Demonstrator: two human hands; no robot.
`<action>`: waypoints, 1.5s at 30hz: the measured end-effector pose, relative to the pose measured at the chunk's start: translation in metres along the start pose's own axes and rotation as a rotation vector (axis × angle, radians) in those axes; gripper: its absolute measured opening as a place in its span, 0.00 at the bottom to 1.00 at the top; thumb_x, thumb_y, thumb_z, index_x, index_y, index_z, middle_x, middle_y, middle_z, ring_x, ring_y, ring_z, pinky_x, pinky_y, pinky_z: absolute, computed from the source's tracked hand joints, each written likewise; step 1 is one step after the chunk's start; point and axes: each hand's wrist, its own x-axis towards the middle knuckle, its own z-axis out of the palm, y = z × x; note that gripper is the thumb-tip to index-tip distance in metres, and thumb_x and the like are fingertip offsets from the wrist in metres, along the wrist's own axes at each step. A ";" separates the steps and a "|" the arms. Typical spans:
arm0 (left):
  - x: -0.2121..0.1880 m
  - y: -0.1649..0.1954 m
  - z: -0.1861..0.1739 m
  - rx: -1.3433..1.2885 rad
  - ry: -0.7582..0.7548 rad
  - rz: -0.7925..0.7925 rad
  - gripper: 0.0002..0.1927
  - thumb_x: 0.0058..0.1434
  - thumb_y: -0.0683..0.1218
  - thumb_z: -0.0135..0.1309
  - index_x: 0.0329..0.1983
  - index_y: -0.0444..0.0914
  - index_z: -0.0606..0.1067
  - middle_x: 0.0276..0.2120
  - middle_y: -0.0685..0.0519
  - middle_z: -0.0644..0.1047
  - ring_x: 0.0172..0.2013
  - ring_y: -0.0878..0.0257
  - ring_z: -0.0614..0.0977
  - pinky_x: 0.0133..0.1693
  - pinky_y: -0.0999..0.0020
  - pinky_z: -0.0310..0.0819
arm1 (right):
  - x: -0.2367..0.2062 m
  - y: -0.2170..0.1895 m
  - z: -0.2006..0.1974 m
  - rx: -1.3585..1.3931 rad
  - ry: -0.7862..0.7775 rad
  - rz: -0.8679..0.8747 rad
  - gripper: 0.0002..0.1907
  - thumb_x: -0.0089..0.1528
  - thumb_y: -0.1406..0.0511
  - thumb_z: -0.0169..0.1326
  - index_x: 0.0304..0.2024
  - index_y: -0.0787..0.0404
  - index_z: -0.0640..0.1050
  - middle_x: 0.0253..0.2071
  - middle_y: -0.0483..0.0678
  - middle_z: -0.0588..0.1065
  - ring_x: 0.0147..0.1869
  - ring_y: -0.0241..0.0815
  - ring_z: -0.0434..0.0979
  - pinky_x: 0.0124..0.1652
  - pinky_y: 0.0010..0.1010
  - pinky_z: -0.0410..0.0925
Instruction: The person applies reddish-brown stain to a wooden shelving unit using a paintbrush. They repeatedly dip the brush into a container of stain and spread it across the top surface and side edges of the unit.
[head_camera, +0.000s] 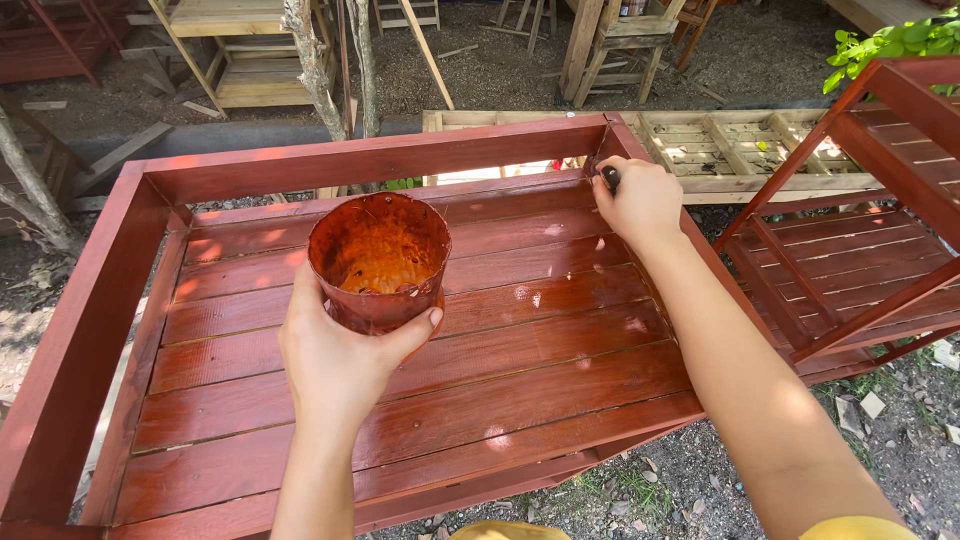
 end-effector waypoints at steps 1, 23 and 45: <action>0.000 -0.001 0.001 0.017 0.001 0.004 0.42 0.37 0.47 0.76 0.55 0.34 0.71 0.48 0.48 0.82 0.49 0.60 0.86 0.50 0.65 0.82 | 0.000 0.001 -0.002 0.004 -0.003 -0.028 0.09 0.63 0.56 0.61 0.42 0.51 0.84 0.35 0.50 0.80 0.37 0.55 0.81 0.37 0.45 0.74; 0.009 -0.022 -0.027 0.086 0.011 0.016 0.45 0.35 0.48 0.76 0.58 0.36 0.71 0.50 0.48 0.81 0.51 0.59 0.85 0.51 0.63 0.80 | 0.016 -0.017 0.017 0.004 -0.175 -0.064 0.09 0.62 0.57 0.60 0.43 0.47 0.84 0.33 0.50 0.81 0.37 0.56 0.82 0.39 0.46 0.74; -0.013 -0.054 -0.139 0.168 0.288 0.021 0.43 0.38 0.48 0.78 0.57 0.34 0.71 0.49 0.48 0.82 0.49 0.60 0.85 0.50 0.65 0.81 | 0.033 -0.302 0.070 0.784 -0.284 -0.008 0.08 0.55 0.62 0.60 0.26 0.59 0.84 0.26 0.54 0.80 0.32 0.53 0.83 0.37 0.42 0.74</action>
